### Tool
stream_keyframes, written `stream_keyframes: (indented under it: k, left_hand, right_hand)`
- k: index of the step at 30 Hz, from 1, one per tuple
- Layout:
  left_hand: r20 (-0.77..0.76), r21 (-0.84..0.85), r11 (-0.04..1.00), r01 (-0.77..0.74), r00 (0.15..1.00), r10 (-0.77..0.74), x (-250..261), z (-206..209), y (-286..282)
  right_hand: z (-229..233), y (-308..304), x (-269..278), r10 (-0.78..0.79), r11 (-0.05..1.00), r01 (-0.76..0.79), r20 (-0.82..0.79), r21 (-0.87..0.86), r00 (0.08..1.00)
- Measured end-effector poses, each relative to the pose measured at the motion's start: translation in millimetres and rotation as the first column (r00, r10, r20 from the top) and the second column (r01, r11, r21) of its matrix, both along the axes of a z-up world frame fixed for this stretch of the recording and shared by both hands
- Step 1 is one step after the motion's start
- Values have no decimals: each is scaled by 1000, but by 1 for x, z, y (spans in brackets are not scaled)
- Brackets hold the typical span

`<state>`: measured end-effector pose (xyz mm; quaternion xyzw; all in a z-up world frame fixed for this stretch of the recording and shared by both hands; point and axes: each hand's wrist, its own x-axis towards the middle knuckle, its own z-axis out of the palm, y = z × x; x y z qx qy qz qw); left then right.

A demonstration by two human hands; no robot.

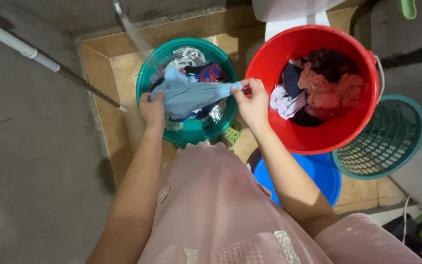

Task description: The person transfers clothes from a red bucket into a green basin under a running water tap. They pick up individual items one at a time, place them in the basin, and rearrange the containers on the floor.

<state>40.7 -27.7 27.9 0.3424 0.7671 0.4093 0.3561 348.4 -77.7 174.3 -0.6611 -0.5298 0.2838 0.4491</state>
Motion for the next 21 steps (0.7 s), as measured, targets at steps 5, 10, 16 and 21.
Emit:
stream_keyframes:
  k: [5,10,16,21]
  left_hand:
    - [-202,1,999,51,978,-50,4,-16,-10]
    - [-151,-551,828,109,962,-226,64,-6,-25]
    - [59,-393,770,502,850,-524,143,-28,-44]
    - [388,-247,799,548,811,-437,165,-70,-59]
  right_hand:
    - [-56,1,6,-71,956,-3,-244,-293,967]
    - [-190,8,127,-43,902,111,169,-417,985]
    - [-295,-6,315,-242,563,534,492,-631,836]
    - [-335,-22,331,-291,497,712,677,-496,676]
